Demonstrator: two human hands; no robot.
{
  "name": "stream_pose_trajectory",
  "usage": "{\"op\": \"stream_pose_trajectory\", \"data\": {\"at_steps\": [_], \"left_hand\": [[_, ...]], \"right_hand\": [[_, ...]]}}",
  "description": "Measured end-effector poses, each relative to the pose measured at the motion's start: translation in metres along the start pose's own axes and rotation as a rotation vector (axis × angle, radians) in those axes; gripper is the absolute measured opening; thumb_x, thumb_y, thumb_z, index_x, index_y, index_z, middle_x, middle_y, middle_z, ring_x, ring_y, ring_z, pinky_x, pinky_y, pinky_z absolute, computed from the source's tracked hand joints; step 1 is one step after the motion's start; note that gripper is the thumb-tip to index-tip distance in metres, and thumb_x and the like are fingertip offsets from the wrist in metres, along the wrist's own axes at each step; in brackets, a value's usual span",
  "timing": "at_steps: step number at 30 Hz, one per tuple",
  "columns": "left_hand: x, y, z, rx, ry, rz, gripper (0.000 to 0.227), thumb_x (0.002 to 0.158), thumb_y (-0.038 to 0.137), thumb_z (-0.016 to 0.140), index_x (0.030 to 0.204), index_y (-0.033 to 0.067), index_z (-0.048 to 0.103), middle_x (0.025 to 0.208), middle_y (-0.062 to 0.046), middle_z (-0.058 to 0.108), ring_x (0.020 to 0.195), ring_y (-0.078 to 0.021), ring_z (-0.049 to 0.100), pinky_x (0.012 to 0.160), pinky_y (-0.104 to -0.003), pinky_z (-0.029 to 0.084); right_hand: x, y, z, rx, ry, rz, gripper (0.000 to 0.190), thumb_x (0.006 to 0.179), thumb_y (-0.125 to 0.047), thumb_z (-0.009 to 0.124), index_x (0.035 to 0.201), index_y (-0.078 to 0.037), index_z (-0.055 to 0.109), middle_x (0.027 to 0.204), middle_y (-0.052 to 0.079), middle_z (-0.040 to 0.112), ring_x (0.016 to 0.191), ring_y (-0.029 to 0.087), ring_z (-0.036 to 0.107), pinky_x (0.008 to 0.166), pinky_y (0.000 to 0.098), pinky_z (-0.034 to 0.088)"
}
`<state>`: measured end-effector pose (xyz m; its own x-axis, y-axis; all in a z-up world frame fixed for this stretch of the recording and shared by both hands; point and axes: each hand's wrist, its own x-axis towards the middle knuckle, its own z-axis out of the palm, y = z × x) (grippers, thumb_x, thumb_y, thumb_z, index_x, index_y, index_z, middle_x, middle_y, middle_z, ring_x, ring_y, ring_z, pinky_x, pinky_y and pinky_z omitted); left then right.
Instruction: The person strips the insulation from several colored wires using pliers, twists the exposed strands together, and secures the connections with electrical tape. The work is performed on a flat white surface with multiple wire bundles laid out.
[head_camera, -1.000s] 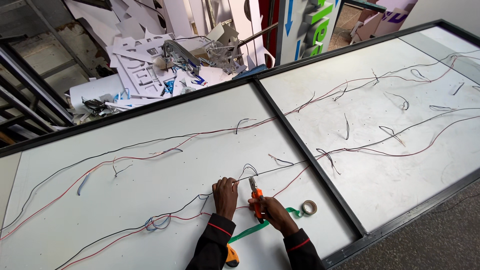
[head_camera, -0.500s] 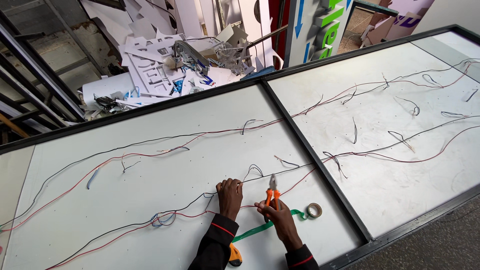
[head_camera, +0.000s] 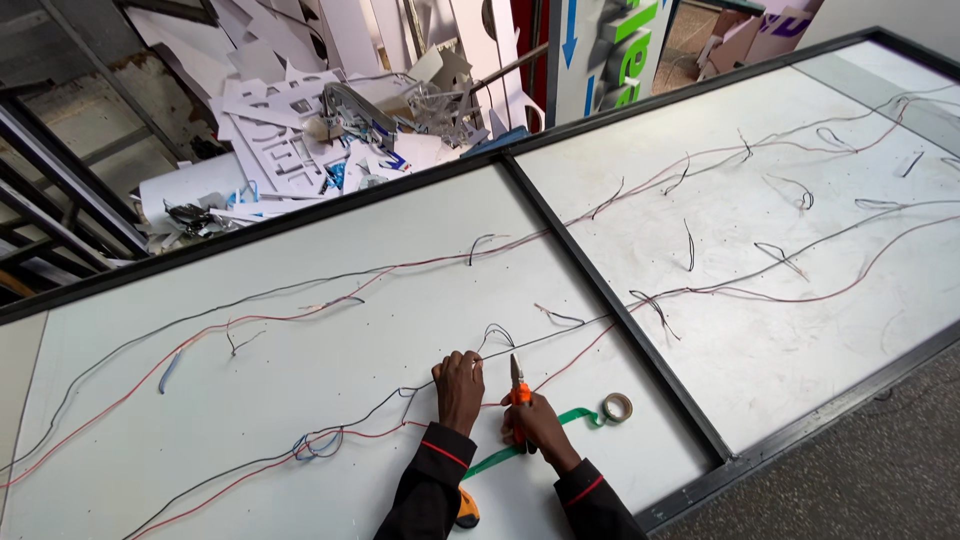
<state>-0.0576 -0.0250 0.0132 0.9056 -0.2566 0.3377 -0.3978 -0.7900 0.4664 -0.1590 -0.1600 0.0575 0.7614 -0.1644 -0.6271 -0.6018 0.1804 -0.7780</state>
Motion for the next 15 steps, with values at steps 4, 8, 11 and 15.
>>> {"op": "stream_pose_trajectory", "data": {"at_steps": [4, 8, 11, 15], "left_hand": [[-0.001, 0.006, -0.006, -0.024, -0.009, -0.005, 0.012, 0.108, 0.014, 0.07, 0.113, 0.0238, 0.076, 0.099, -0.003, 0.067, 0.096, -0.0279, 0.064, 0.094, -0.047, 0.044], [-0.003, 0.009, -0.012, -0.009, -0.002, 0.0, 0.013, 0.111, 0.016, 0.067, 0.114, 0.024, 0.076, 0.096, -0.003, 0.066, 0.093, -0.0273, 0.062, 0.093, -0.047, 0.043], [-0.001, 0.011, -0.014, -0.007, 0.0, 0.006, 0.013, 0.112, 0.017, 0.066, 0.116, 0.0239, 0.077, 0.098, -0.003, 0.066, 0.094, -0.0267, 0.062, 0.095, -0.047, 0.043], [0.0, 0.009, -0.014, 0.02, -0.085, -0.062, 0.014, 0.116, 0.034, 0.059, 0.116, 0.0275, 0.071, 0.097, 0.002, 0.062, 0.101, -0.0195, 0.068, 0.106, -0.044, 0.045]], "right_hand": [[0.024, -0.004, -0.007, -0.553, -0.002, -0.127, 0.013, 0.097, -0.026, 0.059, 0.091, -0.015, 0.056, 0.088, 0.004, 0.063, 0.077, 0.018, 0.051, 0.069, 0.0379, 0.04], [0.026, -0.009, -0.011, -0.942, 0.078, -0.085, 0.038, 0.111, -0.046, 0.059, 0.099, -0.01, 0.063, 0.108, 0.011, 0.063, 0.091, 0.029, 0.058, 0.076, 0.046, 0.046], [0.033, -0.02, -0.016, -0.879, -0.003, -0.032, 0.043, 0.114, -0.046, 0.064, 0.091, -0.01, 0.061, 0.083, 0.006, 0.067, 0.071, 0.022, 0.056, 0.066, 0.0408, 0.044], [0.032, -0.025, -0.014, -0.795, -0.132, -0.1, 0.042, 0.108, -0.038, 0.064, 0.085, -0.006, 0.077, 0.079, 0.017, 0.082, 0.064, 0.027, 0.081, 0.063, 0.0413, 0.065]]}}
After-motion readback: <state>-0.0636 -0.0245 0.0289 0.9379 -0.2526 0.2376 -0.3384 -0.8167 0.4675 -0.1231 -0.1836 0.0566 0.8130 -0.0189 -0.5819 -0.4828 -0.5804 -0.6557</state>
